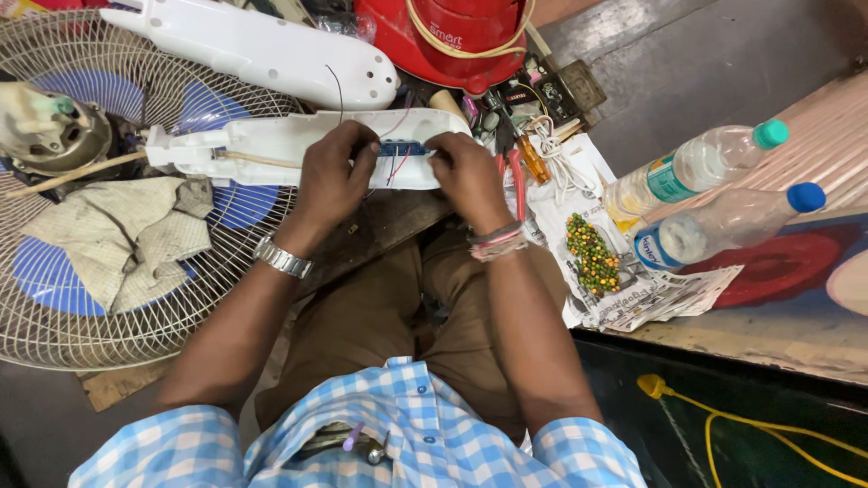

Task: The person is repairing a ceiling fan by connecting wires to a capacitor inside the fan housing. They use pliers to strip and twist wires, then secure connections by hand.

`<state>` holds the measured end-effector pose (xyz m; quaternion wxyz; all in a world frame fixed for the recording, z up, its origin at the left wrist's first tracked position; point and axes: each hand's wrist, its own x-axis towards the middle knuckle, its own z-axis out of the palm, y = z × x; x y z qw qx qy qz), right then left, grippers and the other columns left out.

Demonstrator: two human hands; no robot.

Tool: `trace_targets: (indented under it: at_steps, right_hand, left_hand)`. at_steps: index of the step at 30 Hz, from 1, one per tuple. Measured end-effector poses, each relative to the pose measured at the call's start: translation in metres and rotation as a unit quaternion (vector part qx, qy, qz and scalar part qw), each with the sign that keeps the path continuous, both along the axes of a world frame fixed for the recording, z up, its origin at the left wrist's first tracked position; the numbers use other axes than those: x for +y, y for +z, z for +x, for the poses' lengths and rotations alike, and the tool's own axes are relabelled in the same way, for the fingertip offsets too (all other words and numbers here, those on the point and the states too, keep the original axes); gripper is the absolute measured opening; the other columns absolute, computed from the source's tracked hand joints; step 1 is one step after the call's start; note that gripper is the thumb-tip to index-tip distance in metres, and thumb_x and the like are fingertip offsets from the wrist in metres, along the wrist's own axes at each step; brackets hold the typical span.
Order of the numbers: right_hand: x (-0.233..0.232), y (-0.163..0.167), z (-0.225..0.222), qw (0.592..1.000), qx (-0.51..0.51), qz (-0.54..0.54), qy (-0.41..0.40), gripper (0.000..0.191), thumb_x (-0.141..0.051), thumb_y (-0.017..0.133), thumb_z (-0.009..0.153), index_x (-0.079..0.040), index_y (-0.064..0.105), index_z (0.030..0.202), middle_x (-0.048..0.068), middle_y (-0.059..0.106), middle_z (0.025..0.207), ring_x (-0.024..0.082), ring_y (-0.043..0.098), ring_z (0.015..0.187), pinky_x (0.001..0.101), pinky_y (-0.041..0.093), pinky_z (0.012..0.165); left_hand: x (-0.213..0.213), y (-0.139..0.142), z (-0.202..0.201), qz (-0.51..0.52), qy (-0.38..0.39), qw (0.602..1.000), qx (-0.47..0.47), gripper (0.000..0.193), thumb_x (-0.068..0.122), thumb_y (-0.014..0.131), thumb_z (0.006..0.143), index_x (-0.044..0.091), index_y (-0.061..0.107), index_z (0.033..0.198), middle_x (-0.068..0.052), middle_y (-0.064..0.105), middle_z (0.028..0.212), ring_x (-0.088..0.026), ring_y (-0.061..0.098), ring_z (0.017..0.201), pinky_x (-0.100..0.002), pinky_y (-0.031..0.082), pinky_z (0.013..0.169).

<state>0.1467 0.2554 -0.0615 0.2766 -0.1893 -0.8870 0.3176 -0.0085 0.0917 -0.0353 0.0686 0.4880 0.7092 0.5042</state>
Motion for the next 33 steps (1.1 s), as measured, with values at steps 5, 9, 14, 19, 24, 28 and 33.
trace_targets:
  at_steps: [5,9,14,19,24,28,33]
  right_hand:
    - [-0.009,-0.009,-0.021,1.0,-0.011,0.003,0.021,0.029,-0.005,0.068,0.086,-0.003,0.072,0.115,0.018,0.071,0.101,0.037,0.069,0.096,0.0437,0.054,0.085]
    - [-0.009,-0.02,-0.035,0.998,-0.05,-0.023,0.031,0.025,-0.005,0.066,0.089,-0.005,0.076,0.111,0.017,0.072,0.101,0.036,0.07,0.095,0.0434,0.054,0.085]
    - [0.002,-0.034,-0.053,0.998,-0.06,-0.018,-0.003,0.014,-0.012,0.074,0.087,-0.004,0.077,0.098,0.017,0.074,0.094,0.035,0.071,0.086,0.0433,0.055,0.079]
    - [0.004,-0.036,-0.071,0.996,-0.062,-0.046,-0.05,0.013,-0.007,0.073,0.082,-0.003,0.074,0.095,0.016,0.075,0.087,0.033,0.074,0.082,0.0412,0.057,0.075]
    - [0.006,-0.028,-0.076,0.978,-0.136,-0.113,-0.112,0.012,-0.008,0.074,0.082,-0.003,0.072,0.093,0.015,0.075,0.082,0.031,0.075,0.078,0.0415,0.056,0.072]
    - [0.014,-0.023,-0.068,0.986,-0.104,-0.073,-0.107,0.018,-0.008,0.077,0.08,-0.003,0.073,0.096,0.017,0.074,0.083,0.034,0.073,0.08,0.0424,0.055,0.071]
    - [0.025,-0.023,-0.051,0.992,-0.095,-0.042,-0.065,0.015,-0.008,0.077,0.08,-0.002,0.076,0.094,0.017,0.075,0.085,0.033,0.074,0.081,0.0413,0.056,0.073]
  left_hand:
    - [0.006,-0.021,-0.01,-0.018,0.016,1.0,-0.015,0.013,0.012,0.066,0.099,0.001,0.067,0.104,-0.017,0.071,0.09,-0.031,0.068,0.073,-0.039,0.052,0.066]
    - [0.004,-0.034,-0.03,-0.037,0.008,0.999,-0.024,0.014,0.013,0.068,0.097,0.001,0.069,0.104,-0.017,0.072,0.088,-0.03,0.069,0.072,-0.039,0.052,0.066]
    - [0.008,-0.047,-0.05,-0.036,-0.007,0.999,-0.029,0.017,0.016,0.07,0.097,0.0,0.069,0.103,-0.016,0.072,0.088,-0.027,0.071,0.074,-0.037,0.053,0.067]
    - [0.013,-0.05,-0.063,-0.053,0.003,0.998,-0.021,0.018,0.018,0.072,0.096,0.001,0.071,0.101,-0.016,0.072,0.084,-0.028,0.069,0.07,-0.038,0.052,0.065]
    - [0.016,-0.056,-0.067,-0.072,0.005,0.997,-0.02,0.017,0.018,0.073,0.092,0.001,0.07,0.094,-0.016,0.07,0.082,-0.03,0.068,0.069,-0.04,0.052,0.065]
    - [0.019,-0.058,-0.067,-0.059,-0.016,0.998,0.022,0.016,0.017,0.071,0.087,0.003,0.071,0.093,-0.016,0.069,0.088,-0.033,0.069,0.078,-0.042,0.054,0.071]
    - [0.025,-0.058,-0.058,-0.12,-0.019,0.991,0.061,0.018,0.023,0.071,0.086,0.006,0.073,0.089,-0.014,0.066,0.088,-0.035,0.065,0.079,-0.046,0.051,0.07]
